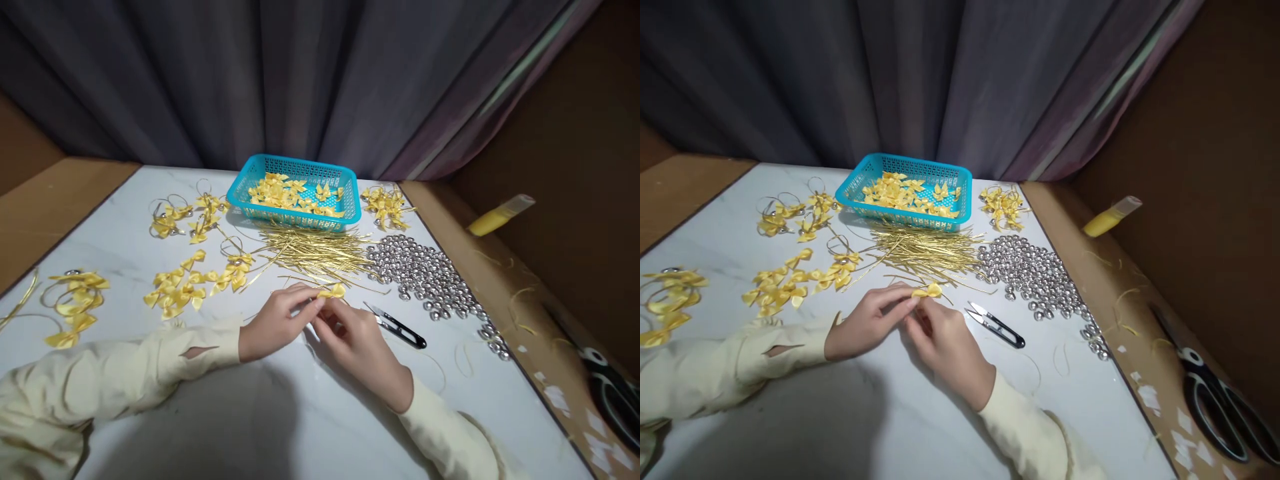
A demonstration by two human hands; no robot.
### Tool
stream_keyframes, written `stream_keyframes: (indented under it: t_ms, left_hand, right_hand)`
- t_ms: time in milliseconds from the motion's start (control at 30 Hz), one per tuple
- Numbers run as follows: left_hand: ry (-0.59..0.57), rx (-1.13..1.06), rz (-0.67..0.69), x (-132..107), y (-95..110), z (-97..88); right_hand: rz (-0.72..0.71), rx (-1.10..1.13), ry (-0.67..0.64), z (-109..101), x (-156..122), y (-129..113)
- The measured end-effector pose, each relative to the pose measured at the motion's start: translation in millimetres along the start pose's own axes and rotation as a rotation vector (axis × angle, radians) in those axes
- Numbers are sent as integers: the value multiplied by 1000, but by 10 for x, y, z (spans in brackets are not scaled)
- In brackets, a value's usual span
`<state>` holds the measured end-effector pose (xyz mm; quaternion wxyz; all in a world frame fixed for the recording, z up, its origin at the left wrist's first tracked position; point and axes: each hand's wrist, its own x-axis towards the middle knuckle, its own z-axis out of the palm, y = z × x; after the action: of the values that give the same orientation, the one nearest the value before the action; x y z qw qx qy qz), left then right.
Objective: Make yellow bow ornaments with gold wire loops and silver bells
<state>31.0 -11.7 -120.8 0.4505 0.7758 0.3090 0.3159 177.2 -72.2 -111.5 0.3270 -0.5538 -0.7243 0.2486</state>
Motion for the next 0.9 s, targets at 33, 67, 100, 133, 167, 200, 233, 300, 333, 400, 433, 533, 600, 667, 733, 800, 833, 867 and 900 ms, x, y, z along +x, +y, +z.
stream_keyframes:
  t_ms: [33,67,100,133,167,200,233,300,333,400,433,533,600,667,733,800,833,867,900]
  left_hand:
    - [3,-2,-26,2,7,-2]
    - [8,-12,-51,5,12,-5]
    - [12,-33,-75,9,18,-9]
    - [11,-62,-97,13,25,-16]
    - [1,-92,-118,18,33,-25]
    - [-14,-122,-135,22,41,-37]
    - [-33,-151,-147,25,49,-50]
    - [-83,-205,-155,26,56,-76]
    - [-111,-231,-151,24,54,-86]
    - [-164,-274,-136,17,37,-98]
    - [-186,-288,-128,13,24,-100]
    - [-221,-305,-112,6,-10,-93]
    - [-219,-302,-109,9,-14,-84]
    - [-212,-301,-111,16,1,-78]
    - [-213,-301,-120,23,25,-75]
    - [-223,-296,-129,27,47,-72]
    - [-226,-292,-132,27,54,-71]
    - [-227,-289,-133,26,57,-70]
    - [-226,-286,-131,24,58,-69]
  right_hand:
    - [9,40,-21,-17,-1,-23]
    - [11,71,-20,-41,-1,-44]
    - [7,89,6,-73,1,-61]
    - [6,90,67,-111,6,-69]
    - [14,72,149,-151,13,-69]
    - [25,39,237,-191,22,-59]
    - [40,0,317,-228,35,-41]
    - [45,-50,379,-282,64,5]
    - [42,-54,360,-296,79,27]
    - [36,-19,251,-300,104,53]
    - [34,10,184,-291,113,57]
    - [36,89,14,-250,127,46]
    - [45,118,-37,-223,129,40]
    - [60,141,-47,-206,130,43]
    - [72,168,-48,-194,129,52]
    - [93,200,-59,-185,127,61]
    - [108,220,-62,-181,126,64]
    - [127,246,-62,-176,125,65]
    - [149,280,-60,-172,124,66]
